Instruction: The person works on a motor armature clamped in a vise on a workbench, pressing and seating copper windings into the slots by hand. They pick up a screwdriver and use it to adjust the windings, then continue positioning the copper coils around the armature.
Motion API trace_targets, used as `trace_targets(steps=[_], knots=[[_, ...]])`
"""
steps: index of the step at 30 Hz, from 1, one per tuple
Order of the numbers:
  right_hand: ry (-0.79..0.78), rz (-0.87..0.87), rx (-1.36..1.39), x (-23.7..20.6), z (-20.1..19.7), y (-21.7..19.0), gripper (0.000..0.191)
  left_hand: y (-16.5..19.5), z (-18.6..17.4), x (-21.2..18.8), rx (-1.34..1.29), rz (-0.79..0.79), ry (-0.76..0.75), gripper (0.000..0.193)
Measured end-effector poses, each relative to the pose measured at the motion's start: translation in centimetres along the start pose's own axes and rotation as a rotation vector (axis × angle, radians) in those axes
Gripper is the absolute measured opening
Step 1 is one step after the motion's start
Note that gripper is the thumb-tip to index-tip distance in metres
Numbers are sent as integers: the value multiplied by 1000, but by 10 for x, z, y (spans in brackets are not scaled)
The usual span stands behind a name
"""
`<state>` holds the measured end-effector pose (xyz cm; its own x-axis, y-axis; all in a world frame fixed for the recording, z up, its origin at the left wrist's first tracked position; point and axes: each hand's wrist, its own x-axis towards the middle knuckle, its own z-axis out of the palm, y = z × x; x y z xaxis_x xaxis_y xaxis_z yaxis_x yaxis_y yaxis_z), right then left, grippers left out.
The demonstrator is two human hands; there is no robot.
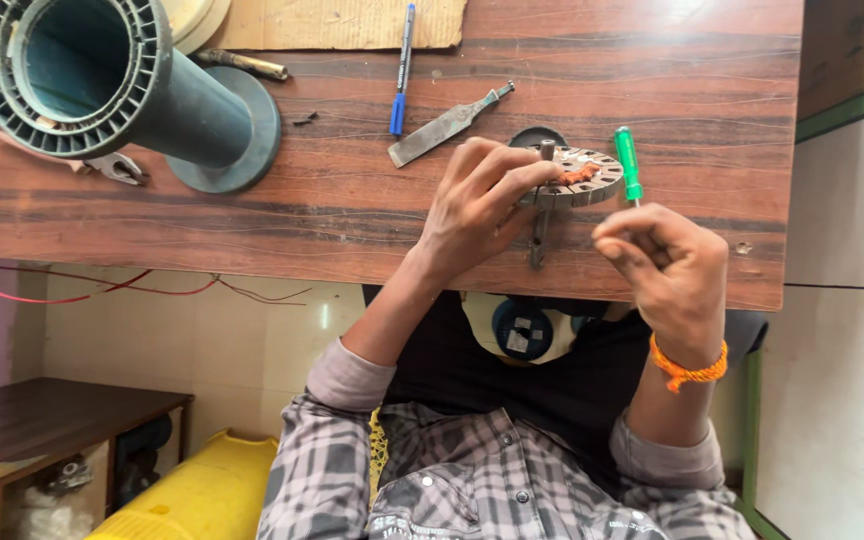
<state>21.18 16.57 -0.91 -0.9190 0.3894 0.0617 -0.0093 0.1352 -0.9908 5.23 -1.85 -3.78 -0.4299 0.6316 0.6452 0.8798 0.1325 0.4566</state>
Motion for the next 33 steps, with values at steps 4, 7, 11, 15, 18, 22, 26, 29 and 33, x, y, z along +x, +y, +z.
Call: trace_targets(steps=[4, 7, 11, 15, 18, 22, 26, 29, 33], knots=[[-17, -108, -115, 25, 10, -20, 12, 5, 2, -3, 111, 21, 82, 54], [-6, -135, -186, 42, 14, -28, 13, 7, 4, -4, 129, 14, 81, 49], [-26, -118, -234, 64, 11, -31, 12, 7, 2, -6, 112, 1, 61, 46], [-122, -185, -377, 90, 10, -26, 10, 5, 2, -5, 77, 8, 49, 46], [-223, -197, -447, 106, 9, -23, 8, 4, 3, -4, 81, 30, 35, 46], [-287, -187, -500, 113, 7, -24, 8, 6, 3, -4, 71, 35, 31, 48], [-298, -212, -461, 111, 7, -26, 9, 6, 1, -4, 54, 29, 30, 48], [-291, -235, -447, 111, 7, -24, 7, 5, -1, -5, -19, 16, 31, 49], [-229, -245, -571, 118, 5, -19, 5, 3, 1, -4, -48, 14, 23, 49]])
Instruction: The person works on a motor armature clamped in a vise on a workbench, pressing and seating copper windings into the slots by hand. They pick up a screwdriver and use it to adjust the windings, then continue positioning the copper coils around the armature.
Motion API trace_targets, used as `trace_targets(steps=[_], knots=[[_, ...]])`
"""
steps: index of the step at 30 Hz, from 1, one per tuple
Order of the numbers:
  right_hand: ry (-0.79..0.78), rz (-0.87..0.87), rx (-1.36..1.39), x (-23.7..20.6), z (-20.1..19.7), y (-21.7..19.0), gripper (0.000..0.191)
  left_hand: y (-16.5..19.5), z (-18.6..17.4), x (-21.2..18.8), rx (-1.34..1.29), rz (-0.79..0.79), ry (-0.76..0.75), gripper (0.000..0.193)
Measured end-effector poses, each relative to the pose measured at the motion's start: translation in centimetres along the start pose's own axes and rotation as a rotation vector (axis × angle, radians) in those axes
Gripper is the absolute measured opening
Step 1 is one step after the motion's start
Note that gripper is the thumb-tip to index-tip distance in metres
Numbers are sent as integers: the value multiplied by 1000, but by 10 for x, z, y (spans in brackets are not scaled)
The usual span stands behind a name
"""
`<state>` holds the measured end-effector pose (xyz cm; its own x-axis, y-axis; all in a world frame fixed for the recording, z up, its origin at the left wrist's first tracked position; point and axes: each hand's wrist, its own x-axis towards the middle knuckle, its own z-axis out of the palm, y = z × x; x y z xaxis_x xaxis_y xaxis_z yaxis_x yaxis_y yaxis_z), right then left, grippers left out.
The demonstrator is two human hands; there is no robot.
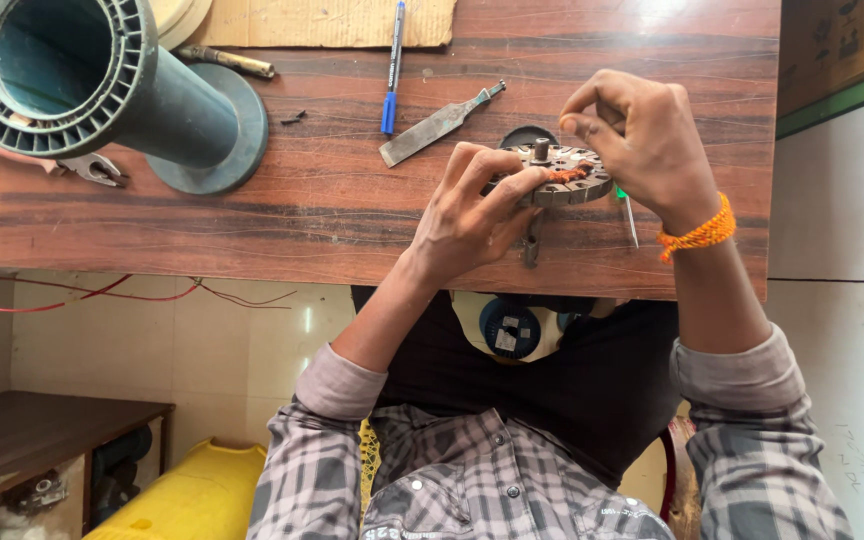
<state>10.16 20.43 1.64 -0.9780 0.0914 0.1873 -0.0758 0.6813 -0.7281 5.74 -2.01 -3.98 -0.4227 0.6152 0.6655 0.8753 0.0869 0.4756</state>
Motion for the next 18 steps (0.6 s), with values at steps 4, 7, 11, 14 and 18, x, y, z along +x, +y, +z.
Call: trace_targets(steps=[4, 7, 11, 14, 18], knots=[[34, -50, -67, 8, 2, 9, 4, 1, -2, 1, 35, 13, -17, 48], [71, -117, -76, 12, 4, 13, 5, -1, -9, 4, -137, -64, -30, 43], [120, -133, -101, 13, 0, 16, 8, -14, -5, 29, -353, -446, -94, 60], [199, -170, -149, 9, -7, 12, 8, -31, 9, 57, -349, -423, -174, 58], [218, -155, -168, -3, -11, -3, 9, -48, 17, 74, -569, -561, -462, 29]])
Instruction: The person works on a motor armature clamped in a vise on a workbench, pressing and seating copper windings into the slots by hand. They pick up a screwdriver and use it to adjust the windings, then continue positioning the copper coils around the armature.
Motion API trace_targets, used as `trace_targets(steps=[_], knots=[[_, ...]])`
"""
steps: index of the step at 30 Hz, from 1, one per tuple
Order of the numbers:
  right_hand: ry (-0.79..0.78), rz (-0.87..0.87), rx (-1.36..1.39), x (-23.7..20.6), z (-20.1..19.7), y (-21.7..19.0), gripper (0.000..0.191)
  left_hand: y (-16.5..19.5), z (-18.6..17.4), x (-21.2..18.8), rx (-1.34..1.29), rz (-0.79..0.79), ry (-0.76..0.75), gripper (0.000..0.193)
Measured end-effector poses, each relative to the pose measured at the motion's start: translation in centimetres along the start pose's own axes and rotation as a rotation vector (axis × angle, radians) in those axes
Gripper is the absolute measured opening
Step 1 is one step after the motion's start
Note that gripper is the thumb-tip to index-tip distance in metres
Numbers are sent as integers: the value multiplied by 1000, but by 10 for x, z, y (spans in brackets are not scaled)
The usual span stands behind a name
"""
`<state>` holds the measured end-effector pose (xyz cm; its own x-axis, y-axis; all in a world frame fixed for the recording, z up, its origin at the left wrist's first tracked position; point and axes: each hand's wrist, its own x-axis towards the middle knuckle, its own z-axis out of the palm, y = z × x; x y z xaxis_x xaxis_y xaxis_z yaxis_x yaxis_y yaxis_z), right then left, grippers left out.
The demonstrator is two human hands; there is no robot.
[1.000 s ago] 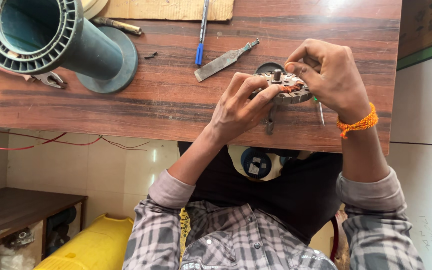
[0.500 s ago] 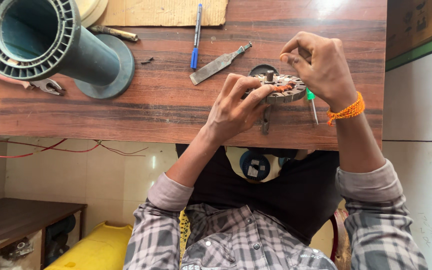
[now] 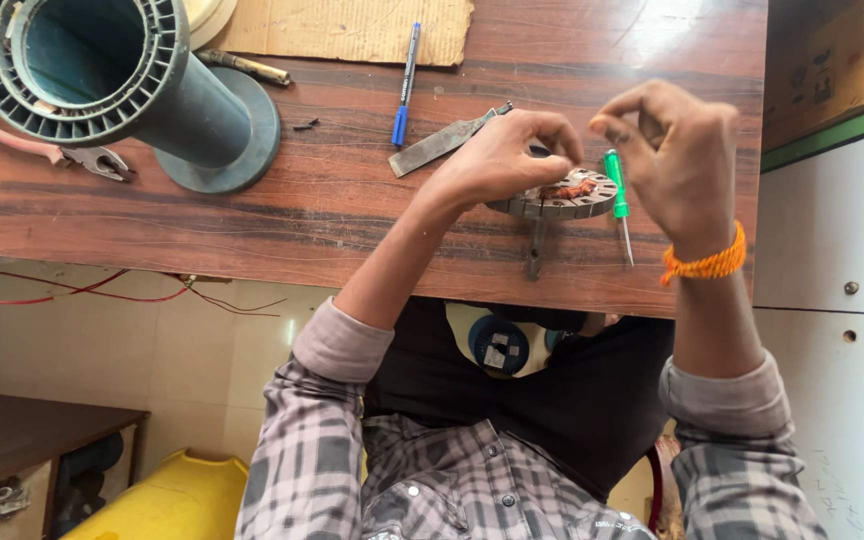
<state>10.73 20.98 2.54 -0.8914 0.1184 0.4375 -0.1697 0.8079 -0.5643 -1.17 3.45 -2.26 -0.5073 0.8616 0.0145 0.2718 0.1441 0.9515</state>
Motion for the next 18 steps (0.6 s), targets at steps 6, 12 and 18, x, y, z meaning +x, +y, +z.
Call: trace_targets(steps=[6, 12, 18], knots=[[-83, 264, 171, -31, -6, -51, 11, -9, -29, -18, -16, 292, -152, 11], [-11, 339, 272, -64, 9, -88, 9, -8, -34, -23, 28, 351, -161, 9], [78, 348, 271, -90, 31, -88, 5, -8, -34, -21, 54, 314, -175, 13]])
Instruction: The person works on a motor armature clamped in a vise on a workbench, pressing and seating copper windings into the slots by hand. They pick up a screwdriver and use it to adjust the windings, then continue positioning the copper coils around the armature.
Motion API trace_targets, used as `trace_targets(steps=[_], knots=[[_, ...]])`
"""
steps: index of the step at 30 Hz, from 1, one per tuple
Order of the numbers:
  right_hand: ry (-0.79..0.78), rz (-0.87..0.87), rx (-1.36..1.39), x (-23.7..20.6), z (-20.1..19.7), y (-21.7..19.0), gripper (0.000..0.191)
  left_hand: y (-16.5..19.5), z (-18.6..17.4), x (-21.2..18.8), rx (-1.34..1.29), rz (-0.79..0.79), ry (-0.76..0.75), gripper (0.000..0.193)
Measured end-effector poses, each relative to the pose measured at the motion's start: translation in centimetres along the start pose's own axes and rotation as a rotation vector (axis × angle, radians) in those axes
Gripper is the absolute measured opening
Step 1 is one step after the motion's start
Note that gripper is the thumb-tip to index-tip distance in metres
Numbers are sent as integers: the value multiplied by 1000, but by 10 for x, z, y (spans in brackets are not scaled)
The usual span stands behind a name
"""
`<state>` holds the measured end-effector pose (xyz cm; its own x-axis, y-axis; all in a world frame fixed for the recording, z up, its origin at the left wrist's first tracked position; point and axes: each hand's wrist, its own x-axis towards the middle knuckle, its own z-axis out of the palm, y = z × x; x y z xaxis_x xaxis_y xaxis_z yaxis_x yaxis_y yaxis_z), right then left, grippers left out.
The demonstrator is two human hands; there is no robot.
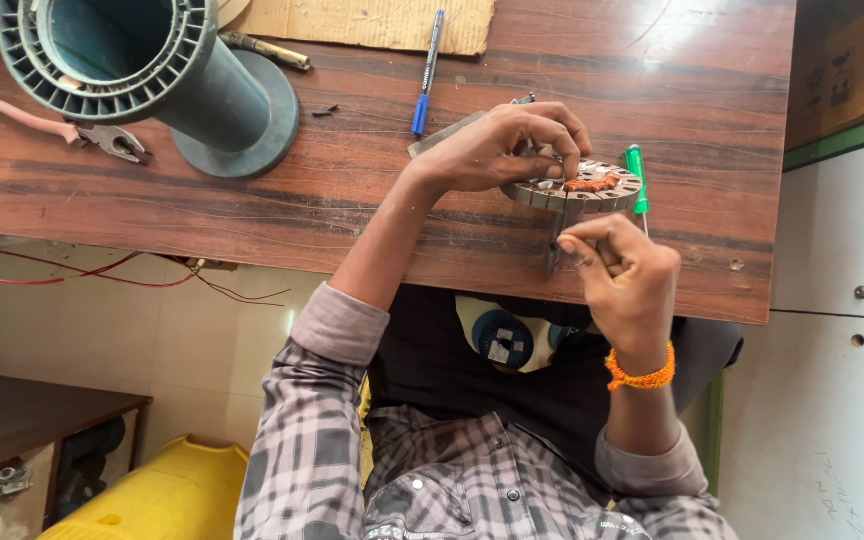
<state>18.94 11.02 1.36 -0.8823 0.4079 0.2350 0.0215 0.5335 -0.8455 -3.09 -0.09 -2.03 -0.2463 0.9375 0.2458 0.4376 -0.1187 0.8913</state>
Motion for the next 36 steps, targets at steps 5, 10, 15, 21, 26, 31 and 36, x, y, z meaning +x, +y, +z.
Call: trace_targets(steps=[5, 10, 15, 21, 26, 31, 36], knots=[[8, 11, 29, -11, 6, 23, 6, -2, 0, 2, 14, 32, -1, 15], [-38, -83, -14, -28, 18, 50, 8, -8, 1, 2, 126, 69, 17, 15], [111, 9, -66, -46, 14, 64, 6, -13, 0, -20, 515, -30, 388, 7], [201, -95, -144, -57, -20, 57, 18, -2, -27, -70, 991, -472, 734, 55], [284, 14, 12, -70, -30, 55, 13, -11, -28, -77, 967, -641, 738, 29], [54, 102, 342, -79, -2, 41, 19, 6, -40, -79, 245, -451, 847, 14], [-232, 194, 879, -81, 30, 39, 75, 72, 14, -119, -17, -20, 485, 13]])
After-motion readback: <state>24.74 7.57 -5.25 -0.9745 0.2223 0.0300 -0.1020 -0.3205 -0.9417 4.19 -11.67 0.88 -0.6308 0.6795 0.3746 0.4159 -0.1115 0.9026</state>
